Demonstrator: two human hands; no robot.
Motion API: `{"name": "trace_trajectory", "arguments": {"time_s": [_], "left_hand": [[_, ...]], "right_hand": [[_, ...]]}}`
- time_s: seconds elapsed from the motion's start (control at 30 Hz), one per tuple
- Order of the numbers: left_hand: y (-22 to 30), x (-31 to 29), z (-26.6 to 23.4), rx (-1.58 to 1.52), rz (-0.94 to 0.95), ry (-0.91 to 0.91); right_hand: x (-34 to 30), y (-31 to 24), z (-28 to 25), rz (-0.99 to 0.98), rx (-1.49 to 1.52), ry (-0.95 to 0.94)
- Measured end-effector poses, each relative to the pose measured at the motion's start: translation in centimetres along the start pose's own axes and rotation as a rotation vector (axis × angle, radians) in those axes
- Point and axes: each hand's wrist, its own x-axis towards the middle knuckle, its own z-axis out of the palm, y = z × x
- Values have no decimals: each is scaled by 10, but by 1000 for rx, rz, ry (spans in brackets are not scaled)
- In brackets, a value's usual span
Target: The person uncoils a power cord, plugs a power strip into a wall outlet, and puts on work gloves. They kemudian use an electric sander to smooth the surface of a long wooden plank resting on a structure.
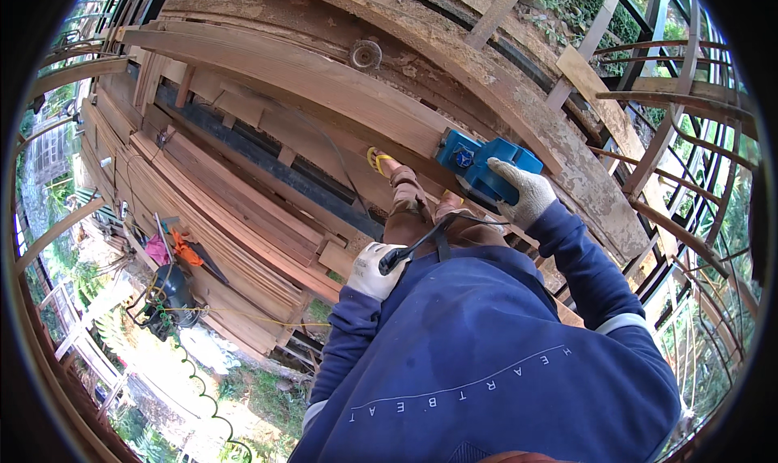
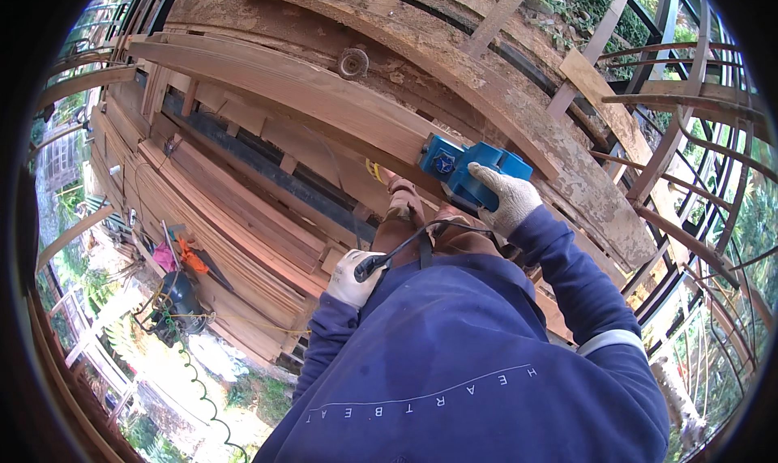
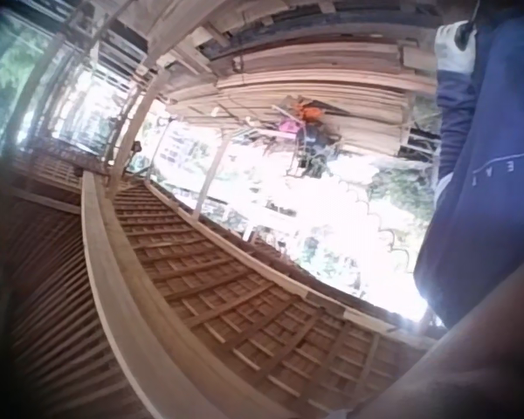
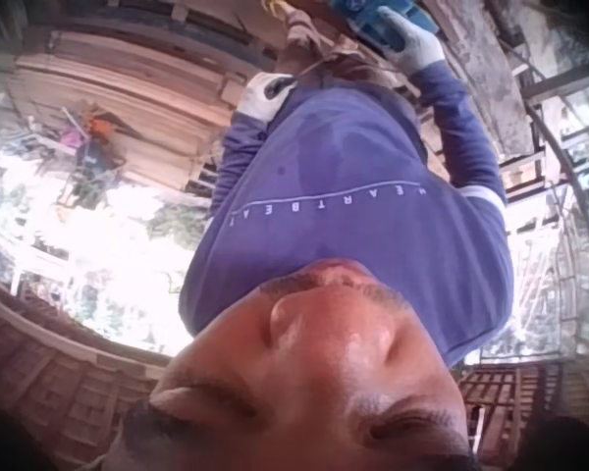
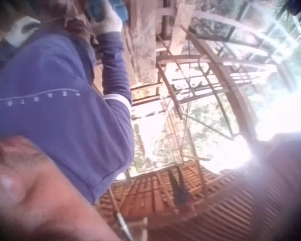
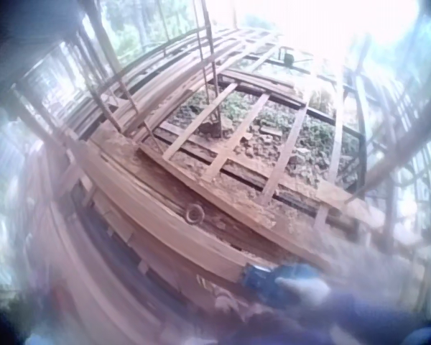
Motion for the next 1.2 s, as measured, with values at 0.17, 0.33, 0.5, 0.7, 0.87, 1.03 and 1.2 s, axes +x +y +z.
{"name": "trace_trajectory", "arguments": {"time_s": [0.17,0.33,0.5,0.7,0.87,1.03,1.2], "left_hand": [[-6,10,-24,-8,-56,21],[-15,20,-44,-36,-58,22],[-25,29,-62,-43,-78,70],[-38,37,-78,-81,-88,118],[-50,41,-87,-115,-93,127],[-61,43,-97,-172,-123,186],[-71,41,-107,-169,-115,203]], "right_hand": [[37,-18,14,6,3,-1],[82,-42,28,-44,-21,24],[125,-69,37,-58,-66,21],[175,-100,54,-73,-64,48],[220,-123,66,-110,-103,44],[260,-148,81,-128,-73,69],[299,-172,96,-162,-107,136]]}}
